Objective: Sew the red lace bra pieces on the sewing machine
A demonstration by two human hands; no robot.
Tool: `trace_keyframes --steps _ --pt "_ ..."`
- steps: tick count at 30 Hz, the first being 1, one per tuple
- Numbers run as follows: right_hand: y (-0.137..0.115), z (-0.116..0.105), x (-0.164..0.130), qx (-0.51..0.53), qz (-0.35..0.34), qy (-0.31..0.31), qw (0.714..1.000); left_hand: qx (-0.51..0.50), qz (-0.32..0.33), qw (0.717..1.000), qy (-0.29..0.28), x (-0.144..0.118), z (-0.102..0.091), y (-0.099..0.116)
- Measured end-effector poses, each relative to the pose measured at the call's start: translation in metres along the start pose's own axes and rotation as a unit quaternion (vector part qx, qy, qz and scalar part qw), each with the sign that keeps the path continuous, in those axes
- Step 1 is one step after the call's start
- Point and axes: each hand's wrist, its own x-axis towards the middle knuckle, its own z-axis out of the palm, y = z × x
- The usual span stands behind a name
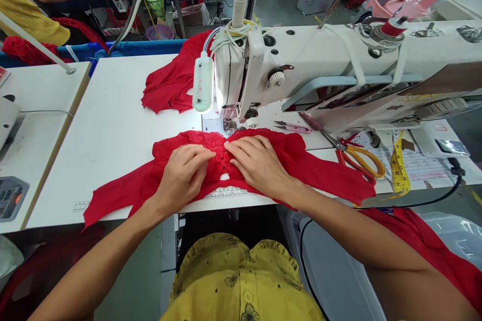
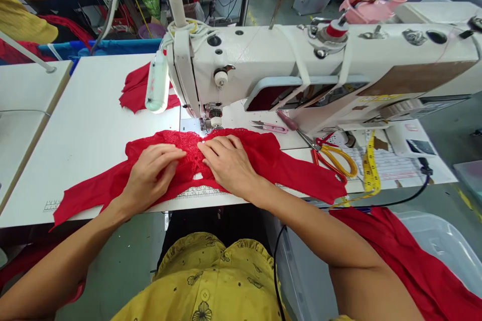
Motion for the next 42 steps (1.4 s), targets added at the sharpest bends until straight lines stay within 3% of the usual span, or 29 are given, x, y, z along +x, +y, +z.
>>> trace_keyframes --steps 3,6,8,11,13,15,17,19,23,25,27,29,32,36,42 --pt "0.003 0.006 0.006 0.002 0.006 0.024 1.0 -0.005 -0.042 0.999 -0.032 0.016 0.002 -0.003" --pt "0.004 0.009 0.006 0.037 0.016 0.081 0.996 -0.096 -0.087 0.986 -0.109 0.033 -0.003 -0.009" --pt "0.004 0.011 0.005 0.06 0.029 0.104 0.992 -0.193 -0.134 0.954 -0.185 0.045 -0.009 -0.013" --pt "0.004 0.012 0.004 0.084 0.041 0.113 0.989 -0.303 -0.193 0.884 -0.298 0.062 -0.016 -0.016" --pt "0.005 0.014 0.003 0.088 0.039 0.114 0.989 -0.336 -0.23 0.847 -0.342 0.069 -0.018 -0.016" --pt "0.005 0.015 0.003 0.085 0.034 0.114 0.989 -0.34 -0.258 0.83 -0.359 0.072 -0.017 -0.017" --pt "0.007 0.017 0.003 0.078 0.026 0.113 0.99 -0.318 -0.268 0.837 -0.356 0.071 -0.015 -0.017" --pt "0.007 0.017 0.004 0.069 0.024 0.107 0.992 -0.253 -0.26 0.868 -0.338 0.069 -0.011 -0.015" --pt "0.004 0.011 0.005 0.078 0.029 0.128 0.988 0.004 -0.216 0.935 -0.281 0.057 -0.003 -0.005" --pt "-0.001 0.006 0.005 0.123 0.03 0.152 0.98 0.13 -0.159 0.956 -0.212 0.047 0.001 0.003" --pt "-0.007 0.003 0.004 0.18 0.031 0.148 0.972 0.208 -0.085 0.969 -0.105 0.035 0.007 0.011" --pt "-0.012 0.003 0.003 0.207 0.032 0.112 0.971 0.217 -0.012 0.976 -0.032 0.022 0.013 0.016" --pt "-0.013 0.009 0.0 0.169 0.038 0.056 0.983 0.151 0.06 0.986 -0.044 0.004 0.021 0.011" --pt "-0.006 0.014 -0.004 0.133 0.054 0.035 0.989 0.127 0.063 0.986 -0.09 -0.011 0.025 -0.004" --pt "0.0 0.014 -0.005 0.128 0.056 0.037 0.99 0.121 0.063 0.988 -0.074 -0.014 0.023 -0.011"
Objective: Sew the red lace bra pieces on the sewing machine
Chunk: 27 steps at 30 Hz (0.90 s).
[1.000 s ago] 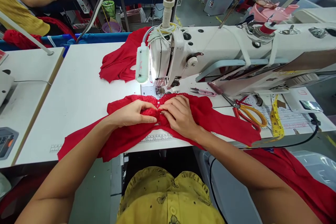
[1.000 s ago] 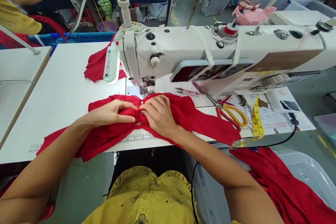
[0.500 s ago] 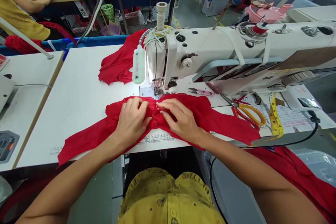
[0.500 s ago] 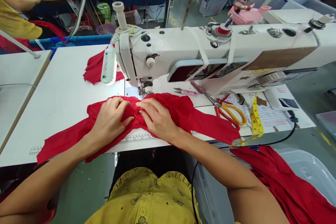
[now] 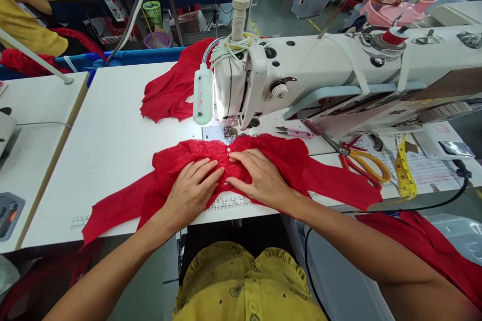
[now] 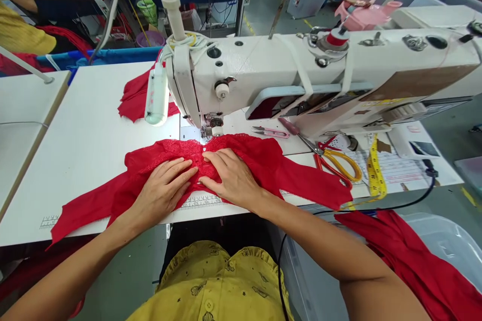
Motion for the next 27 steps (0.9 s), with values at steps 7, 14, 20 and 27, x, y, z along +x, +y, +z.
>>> trace_keyframes --steps 7,14,20,27 --pt "0.0 0.0006 -0.0002 0.009 0.005 0.002 1.0 -0.009 0.0 1.0 0.002 -0.0005 0.0011 -0.0011" --pt "-0.0007 0.0001 0.0005 0.012 0.004 0.007 1.0 -0.01 0.009 1.0 0.013 -0.0007 0.0003 -0.0011" --pt "0.0 0.0008 0.0001 0.008 0.006 0.006 1.0 -0.009 0.007 1.0 0.017 0.0002 -0.0003 -0.0006" --pt "0.0005 0.0012 -0.0001 0.003 0.0 0.011 1.0 -0.013 0.003 1.0 0.011 -0.0003 -0.0009 -0.0002"
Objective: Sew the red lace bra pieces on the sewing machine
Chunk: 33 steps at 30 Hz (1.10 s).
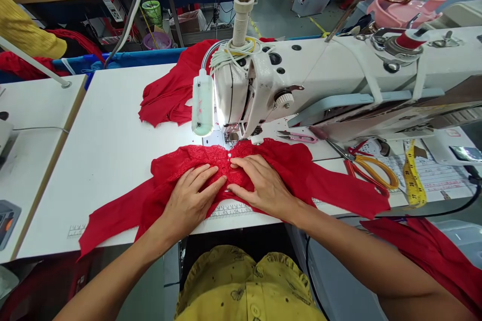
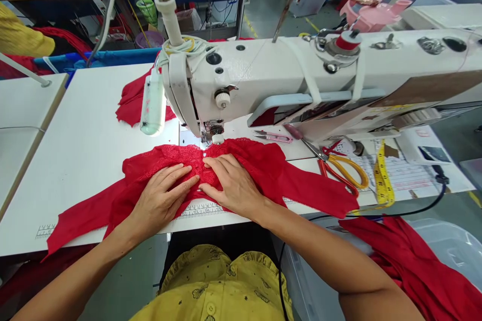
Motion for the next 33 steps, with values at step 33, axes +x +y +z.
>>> trace_keyframes --steps 33 --pt "-0.036 -0.015 -0.05 -0.223 -0.065 -0.017 0.973 0.044 -0.066 0.989 0.123 -0.032 -0.005 0.051"
